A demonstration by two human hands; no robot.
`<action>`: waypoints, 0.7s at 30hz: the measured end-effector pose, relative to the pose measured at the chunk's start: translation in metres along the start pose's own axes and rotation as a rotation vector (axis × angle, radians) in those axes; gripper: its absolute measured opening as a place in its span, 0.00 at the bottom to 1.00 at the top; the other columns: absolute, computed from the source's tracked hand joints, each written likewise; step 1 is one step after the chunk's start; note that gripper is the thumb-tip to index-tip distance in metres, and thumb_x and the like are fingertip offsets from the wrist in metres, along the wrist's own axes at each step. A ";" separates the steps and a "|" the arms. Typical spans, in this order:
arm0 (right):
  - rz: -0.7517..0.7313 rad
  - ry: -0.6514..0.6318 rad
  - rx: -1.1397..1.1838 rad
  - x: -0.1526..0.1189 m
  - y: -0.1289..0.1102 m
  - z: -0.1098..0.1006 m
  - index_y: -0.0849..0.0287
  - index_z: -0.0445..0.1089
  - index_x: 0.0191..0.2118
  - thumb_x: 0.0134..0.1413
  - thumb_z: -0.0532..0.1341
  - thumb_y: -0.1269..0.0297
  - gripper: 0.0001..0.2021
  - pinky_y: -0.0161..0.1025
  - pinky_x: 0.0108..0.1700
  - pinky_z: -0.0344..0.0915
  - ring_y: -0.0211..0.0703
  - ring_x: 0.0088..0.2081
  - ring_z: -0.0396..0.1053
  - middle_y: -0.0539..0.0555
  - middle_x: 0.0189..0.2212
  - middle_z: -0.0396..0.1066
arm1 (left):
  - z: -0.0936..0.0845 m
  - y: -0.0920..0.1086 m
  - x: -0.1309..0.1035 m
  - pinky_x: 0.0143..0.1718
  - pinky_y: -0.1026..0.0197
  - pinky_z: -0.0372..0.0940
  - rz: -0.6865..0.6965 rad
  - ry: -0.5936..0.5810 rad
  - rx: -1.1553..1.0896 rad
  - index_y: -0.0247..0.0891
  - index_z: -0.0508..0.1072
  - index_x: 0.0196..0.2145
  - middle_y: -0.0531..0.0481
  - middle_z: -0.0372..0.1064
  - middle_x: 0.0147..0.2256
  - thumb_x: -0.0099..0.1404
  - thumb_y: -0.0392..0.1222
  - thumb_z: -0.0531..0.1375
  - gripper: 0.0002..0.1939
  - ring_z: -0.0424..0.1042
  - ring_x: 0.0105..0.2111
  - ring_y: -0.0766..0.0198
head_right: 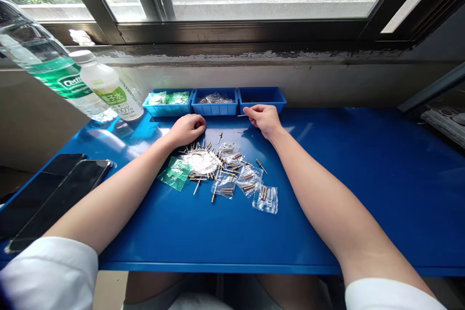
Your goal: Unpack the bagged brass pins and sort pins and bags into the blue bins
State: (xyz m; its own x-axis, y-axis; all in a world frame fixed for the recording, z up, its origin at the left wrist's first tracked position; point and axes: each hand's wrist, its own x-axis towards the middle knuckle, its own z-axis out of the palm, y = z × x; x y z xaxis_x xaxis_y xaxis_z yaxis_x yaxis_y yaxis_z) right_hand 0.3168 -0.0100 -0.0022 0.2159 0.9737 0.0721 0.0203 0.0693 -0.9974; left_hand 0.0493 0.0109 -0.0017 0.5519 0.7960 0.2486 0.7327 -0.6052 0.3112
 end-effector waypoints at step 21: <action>-0.120 0.548 -0.138 0.012 0.009 -0.007 0.62 0.72 0.30 0.43 0.66 0.65 0.07 0.30 0.16 0.61 0.35 0.21 0.68 0.49 0.22 0.70 | 0.000 0.000 0.000 0.32 0.59 0.60 0.016 0.005 -0.014 0.38 0.72 0.32 0.48 0.73 0.33 0.60 0.41 0.52 0.09 0.69 0.34 0.58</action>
State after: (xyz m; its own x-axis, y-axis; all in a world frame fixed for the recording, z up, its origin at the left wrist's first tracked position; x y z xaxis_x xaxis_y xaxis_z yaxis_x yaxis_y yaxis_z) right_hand 0.3265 0.0012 -0.0099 0.6777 0.7036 0.2137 0.1954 0.1079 -0.9748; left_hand 0.0488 0.0107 -0.0016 0.5616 0.7860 0.2584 0.7182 -0.6182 0.3196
